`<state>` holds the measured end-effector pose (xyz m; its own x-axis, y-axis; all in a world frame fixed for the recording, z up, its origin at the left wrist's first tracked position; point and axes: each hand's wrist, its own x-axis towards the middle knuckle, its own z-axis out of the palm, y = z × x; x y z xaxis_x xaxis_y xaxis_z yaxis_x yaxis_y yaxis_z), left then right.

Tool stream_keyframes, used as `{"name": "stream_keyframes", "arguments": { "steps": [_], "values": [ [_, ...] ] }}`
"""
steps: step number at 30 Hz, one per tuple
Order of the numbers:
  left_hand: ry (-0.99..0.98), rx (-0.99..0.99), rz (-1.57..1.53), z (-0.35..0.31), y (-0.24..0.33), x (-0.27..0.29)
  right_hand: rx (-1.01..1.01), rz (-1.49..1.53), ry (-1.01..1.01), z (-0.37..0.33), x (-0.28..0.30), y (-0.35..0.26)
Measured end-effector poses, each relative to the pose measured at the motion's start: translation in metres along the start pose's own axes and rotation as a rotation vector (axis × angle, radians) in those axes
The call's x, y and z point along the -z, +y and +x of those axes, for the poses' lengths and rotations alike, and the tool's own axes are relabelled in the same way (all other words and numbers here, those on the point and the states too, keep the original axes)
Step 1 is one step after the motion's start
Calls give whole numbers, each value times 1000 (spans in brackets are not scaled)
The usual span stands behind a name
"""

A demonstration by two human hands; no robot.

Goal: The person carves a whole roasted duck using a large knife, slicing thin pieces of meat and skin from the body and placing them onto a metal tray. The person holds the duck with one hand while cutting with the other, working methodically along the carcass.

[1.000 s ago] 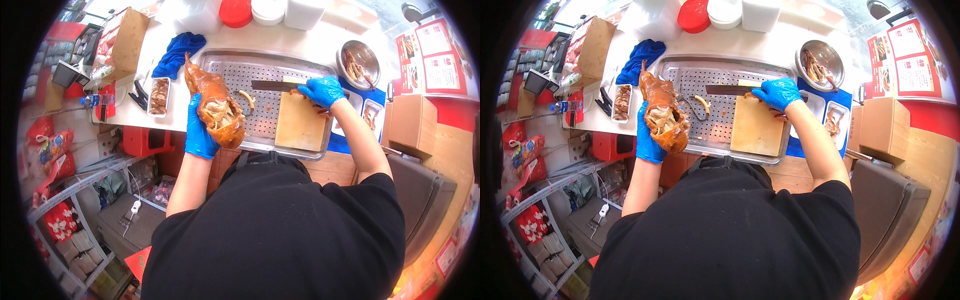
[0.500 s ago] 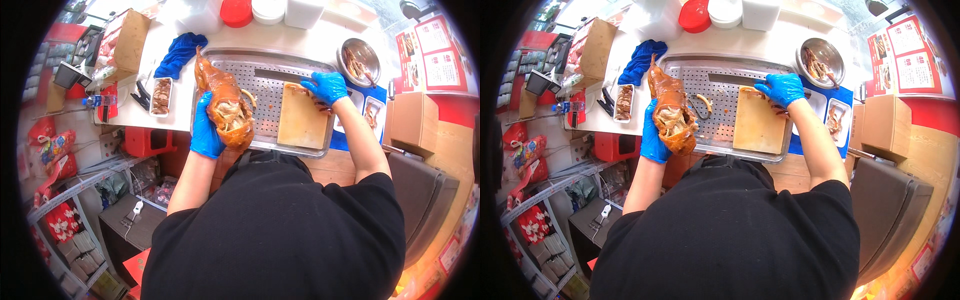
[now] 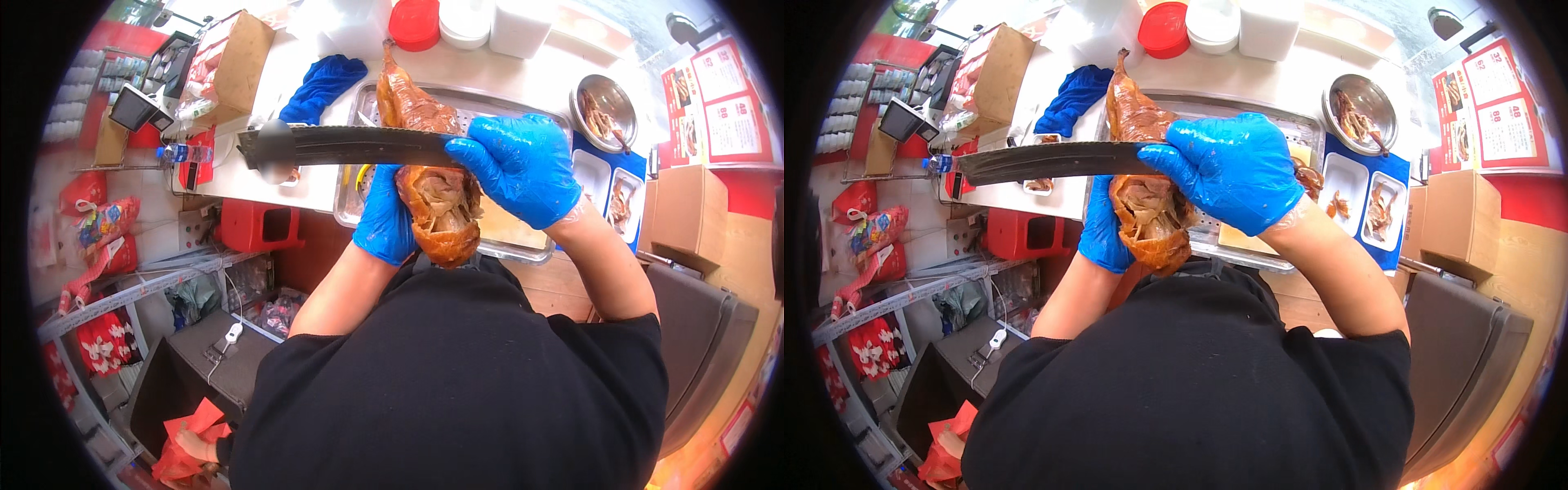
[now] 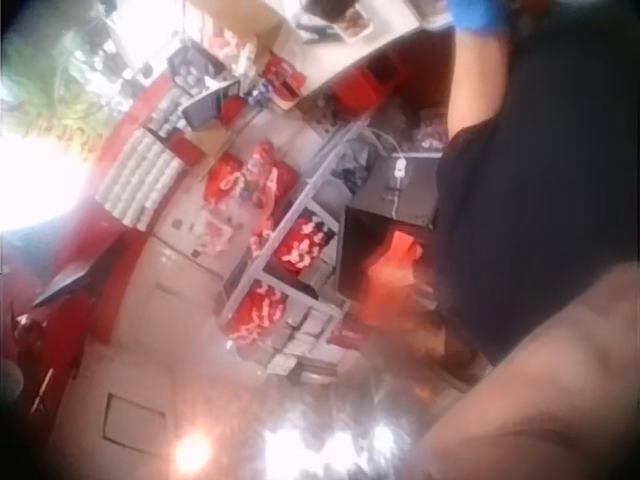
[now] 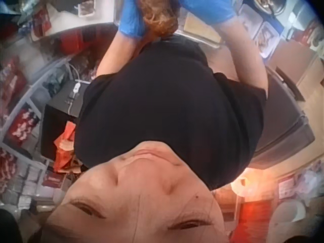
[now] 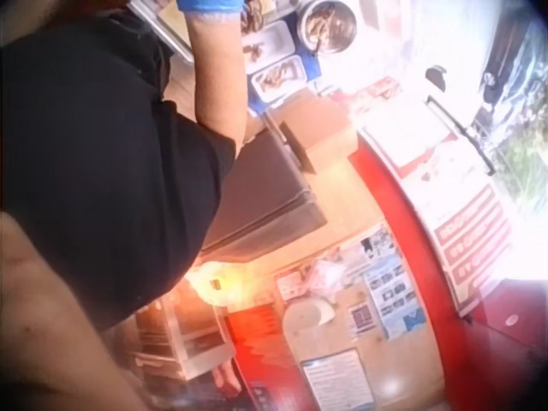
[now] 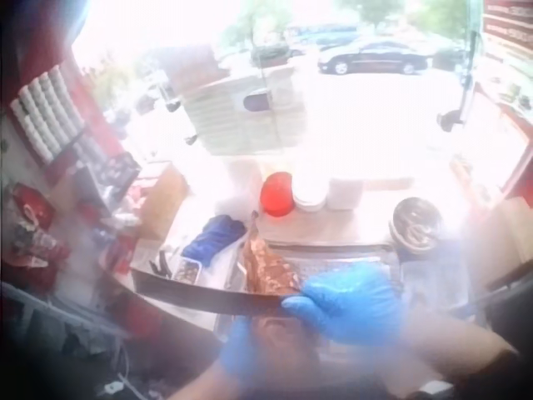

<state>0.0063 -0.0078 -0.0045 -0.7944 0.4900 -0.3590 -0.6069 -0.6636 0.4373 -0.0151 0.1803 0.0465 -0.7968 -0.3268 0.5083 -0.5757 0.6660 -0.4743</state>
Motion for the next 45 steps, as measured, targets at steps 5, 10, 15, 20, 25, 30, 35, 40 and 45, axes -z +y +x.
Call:
{"name": "stream_keyframes", "arguments": {
  "steps": [5,10,15,20,25,30,35,40,45],
  "values": [
    [-21,31,24,-6,-2,-4,-22,33,14,-3,0,-5],
    [-31,32,35,-9,-2,-9,28,-19,46,-6,-1,-7],
    [-109,20,-35,-8,-4,1,81,-81,55,-12,2,-4],
    [19,-57,86,-9,-2,0,123,-141,22,-27,16,10],
    [-65,-33,4,-7,-1,8,143,-153,-11,-17,17,3],
    [-74,-12,23,-5,-3,10,111,-95,-32,-26,11,12],
    [-40,29,26,-2,-4,7,76,-37,-53,-24,4,12],
    [-42,83,59,1,-1,4,-51,46,-112,-24,5,8],
    [-32,69,-26,5,-7,10,-217,87,-144,-30,-18,18]
  ]
}}
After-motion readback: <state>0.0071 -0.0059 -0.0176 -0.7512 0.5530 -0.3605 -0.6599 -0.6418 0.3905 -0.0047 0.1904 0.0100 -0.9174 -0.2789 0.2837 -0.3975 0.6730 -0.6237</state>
